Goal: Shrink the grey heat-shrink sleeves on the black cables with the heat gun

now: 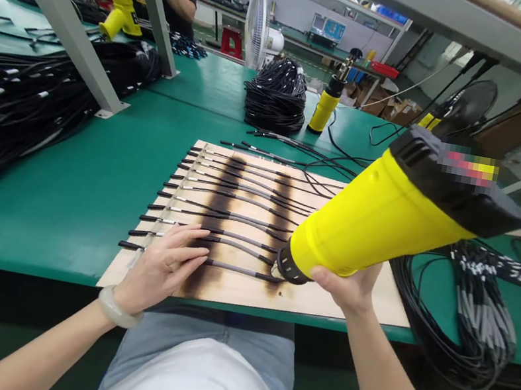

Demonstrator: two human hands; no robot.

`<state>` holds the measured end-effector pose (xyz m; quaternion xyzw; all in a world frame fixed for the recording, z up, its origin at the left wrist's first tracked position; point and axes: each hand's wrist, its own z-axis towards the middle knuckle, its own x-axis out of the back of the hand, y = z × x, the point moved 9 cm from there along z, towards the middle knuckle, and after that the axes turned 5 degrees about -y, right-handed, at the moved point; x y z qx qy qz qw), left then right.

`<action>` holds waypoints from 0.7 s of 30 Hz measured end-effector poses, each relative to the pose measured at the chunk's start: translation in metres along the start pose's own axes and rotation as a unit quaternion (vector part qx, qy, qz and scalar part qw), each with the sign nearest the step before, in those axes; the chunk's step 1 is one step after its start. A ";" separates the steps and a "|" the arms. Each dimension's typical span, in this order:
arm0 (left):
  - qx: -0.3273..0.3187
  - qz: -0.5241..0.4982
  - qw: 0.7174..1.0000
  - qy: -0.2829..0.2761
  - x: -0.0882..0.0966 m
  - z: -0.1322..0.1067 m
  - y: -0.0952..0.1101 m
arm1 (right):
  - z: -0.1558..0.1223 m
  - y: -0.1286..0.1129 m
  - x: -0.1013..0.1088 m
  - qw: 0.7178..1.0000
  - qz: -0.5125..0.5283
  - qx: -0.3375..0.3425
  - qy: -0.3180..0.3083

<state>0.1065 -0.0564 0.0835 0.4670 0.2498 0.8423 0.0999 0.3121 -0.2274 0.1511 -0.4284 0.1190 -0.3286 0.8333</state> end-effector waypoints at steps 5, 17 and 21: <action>-0.005 0.001 1.000 0.002 0.005 -0.002 0.000 | 0.002 0.012 0.002 0.998 0.055 -0.033 0.013; 0.008 0.048 0.999 -0.012 0.005 -0.016 -0.006 | 0.003 0.003 0.011 0.995 0.077 -0.037 0.060; 0.003 0.066 0.998 -0.017 0.003 -0.007 -0.001 | 0.004 0.001 0.007 0.994 0.099 -0.038 0.031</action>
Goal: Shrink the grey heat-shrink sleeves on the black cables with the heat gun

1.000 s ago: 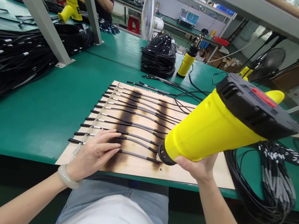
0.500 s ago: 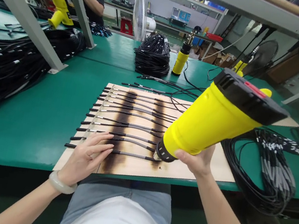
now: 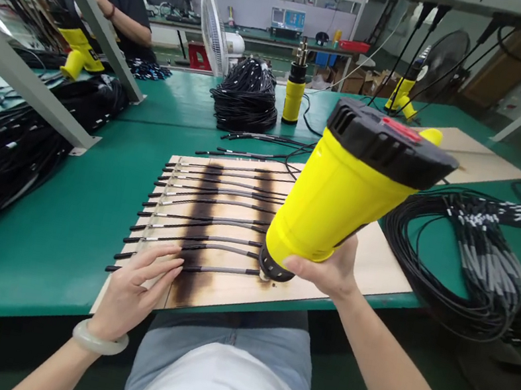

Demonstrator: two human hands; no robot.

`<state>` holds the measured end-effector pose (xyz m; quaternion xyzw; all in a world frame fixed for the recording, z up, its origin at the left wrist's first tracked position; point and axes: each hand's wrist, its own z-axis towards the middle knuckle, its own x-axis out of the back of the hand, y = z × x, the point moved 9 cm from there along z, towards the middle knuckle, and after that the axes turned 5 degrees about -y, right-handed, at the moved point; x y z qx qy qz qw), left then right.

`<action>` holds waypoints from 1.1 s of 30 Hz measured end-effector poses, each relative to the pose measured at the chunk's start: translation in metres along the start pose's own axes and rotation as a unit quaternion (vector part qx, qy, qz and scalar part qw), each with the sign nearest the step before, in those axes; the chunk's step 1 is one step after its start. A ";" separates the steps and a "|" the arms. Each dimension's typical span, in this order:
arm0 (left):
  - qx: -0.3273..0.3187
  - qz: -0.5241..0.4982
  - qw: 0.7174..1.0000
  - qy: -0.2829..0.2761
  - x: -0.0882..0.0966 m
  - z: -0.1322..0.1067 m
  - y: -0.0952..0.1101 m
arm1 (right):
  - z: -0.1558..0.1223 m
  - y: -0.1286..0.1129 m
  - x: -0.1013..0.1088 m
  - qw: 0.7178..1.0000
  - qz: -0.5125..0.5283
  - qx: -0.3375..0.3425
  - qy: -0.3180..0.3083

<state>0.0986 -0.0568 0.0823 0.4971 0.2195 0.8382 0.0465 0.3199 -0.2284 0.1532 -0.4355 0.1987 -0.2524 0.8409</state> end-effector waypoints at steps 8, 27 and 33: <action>-0.006 0.039 0.997 -0.064 -0.017 0.009 0.000 | 0.003 0.000 0.004 0.999 -0.017 -0.014 0.023; -0.007 0.048 0.999 -0.023 0.001 0.000 -0.005 | 0.005 0.000 0.001 1.000 0.008 0.021 -0.006; -0.003 0.047 0.999 -0.022 -0.001 -0.001 -0.004 | 0.004 0.004 -0.001 0.999 0.035 0.012 -0.014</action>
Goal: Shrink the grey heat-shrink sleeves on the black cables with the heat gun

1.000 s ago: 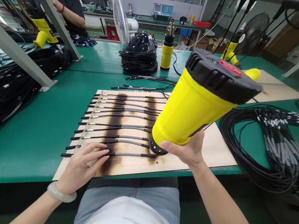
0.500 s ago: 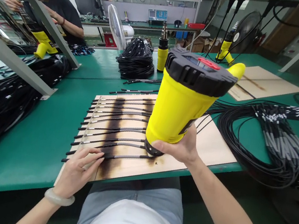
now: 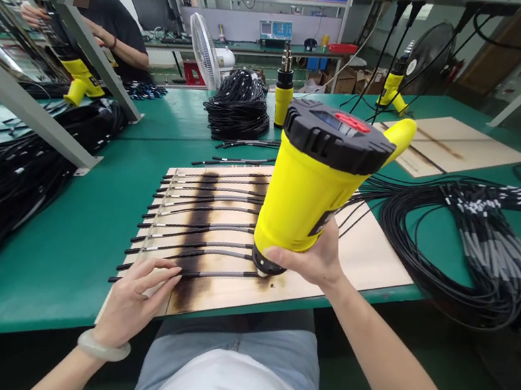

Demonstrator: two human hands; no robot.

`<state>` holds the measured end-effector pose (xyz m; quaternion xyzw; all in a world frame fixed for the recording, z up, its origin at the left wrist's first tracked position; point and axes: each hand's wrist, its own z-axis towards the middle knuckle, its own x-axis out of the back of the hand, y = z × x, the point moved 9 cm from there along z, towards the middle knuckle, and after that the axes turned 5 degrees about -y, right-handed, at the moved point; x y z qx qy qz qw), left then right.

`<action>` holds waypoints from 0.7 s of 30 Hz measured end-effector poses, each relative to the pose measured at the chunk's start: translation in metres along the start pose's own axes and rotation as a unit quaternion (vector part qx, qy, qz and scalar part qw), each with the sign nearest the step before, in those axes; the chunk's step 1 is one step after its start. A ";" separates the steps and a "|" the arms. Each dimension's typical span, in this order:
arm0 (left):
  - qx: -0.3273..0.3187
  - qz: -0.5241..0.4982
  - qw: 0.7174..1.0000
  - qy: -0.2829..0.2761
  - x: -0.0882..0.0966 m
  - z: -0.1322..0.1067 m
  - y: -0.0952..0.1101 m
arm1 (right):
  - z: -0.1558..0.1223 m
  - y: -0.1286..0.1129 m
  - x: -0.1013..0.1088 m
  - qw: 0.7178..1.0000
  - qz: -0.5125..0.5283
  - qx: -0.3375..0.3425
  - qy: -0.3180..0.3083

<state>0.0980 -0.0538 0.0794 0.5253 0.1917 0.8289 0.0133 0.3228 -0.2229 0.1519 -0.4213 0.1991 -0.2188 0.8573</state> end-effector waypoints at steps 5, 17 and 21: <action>-0.018 0.013 1.000 -0.016 -0.008 0.004 0.006 | -0.003 0.006 0.000 1.000 0.009 -0.016 -0.006; -0.049 0.013 0.999 -0.007 -0.008 0.010 0.011 | -0.003 0.004 0.000 1.000 -0.015 -0.020 0.006; -0.056 0.006 0.998 0.003 -0.004 0.009 0.014 | -0.003 0.004 0.000 1.000 0.003 -0.023 0.005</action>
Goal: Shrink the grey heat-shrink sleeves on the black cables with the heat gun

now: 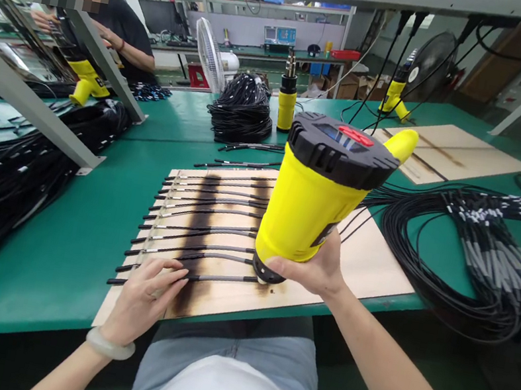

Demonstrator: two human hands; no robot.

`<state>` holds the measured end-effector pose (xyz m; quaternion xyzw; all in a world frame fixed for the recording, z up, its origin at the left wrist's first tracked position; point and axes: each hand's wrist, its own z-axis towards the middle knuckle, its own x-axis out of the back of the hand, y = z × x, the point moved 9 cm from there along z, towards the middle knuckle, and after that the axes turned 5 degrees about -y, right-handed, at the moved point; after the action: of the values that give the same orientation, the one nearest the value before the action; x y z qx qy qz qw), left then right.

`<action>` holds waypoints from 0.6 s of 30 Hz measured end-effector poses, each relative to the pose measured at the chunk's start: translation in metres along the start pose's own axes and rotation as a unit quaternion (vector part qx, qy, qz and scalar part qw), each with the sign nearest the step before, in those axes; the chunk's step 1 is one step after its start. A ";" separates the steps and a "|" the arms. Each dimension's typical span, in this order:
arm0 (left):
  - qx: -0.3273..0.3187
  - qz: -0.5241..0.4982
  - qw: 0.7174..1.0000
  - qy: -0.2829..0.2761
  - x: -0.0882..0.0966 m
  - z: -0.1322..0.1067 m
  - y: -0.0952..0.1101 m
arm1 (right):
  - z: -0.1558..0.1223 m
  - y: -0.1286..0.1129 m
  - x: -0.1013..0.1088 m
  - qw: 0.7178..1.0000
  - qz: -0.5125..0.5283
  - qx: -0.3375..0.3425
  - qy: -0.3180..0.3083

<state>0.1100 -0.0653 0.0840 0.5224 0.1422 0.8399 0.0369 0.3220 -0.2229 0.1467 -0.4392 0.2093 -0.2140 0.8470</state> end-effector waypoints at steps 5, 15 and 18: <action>0.010 -0.010 1.000 0.019 0.002 -0.003 0.001 | -0.003 0.000 0.002 1.000 0.025 -0.006 0.011; 0.063 -0.007 0.993 0.099 0.004 -0.032 0.007 | -0.004 0.004 0.012 0.999 -0.013 0.025 0.025; 0.074 0.004 0.990 0.120 0.008 -0.038 0.010 | -0.005 0.003 0.017 0.997 -0.045 0.037 0.044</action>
<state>0.0732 -0.0806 0.0777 0.4200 0.2054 0.8837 -0.0227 0.3342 -0.2341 0.1389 -0.4065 0.2188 -0.2786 0.8422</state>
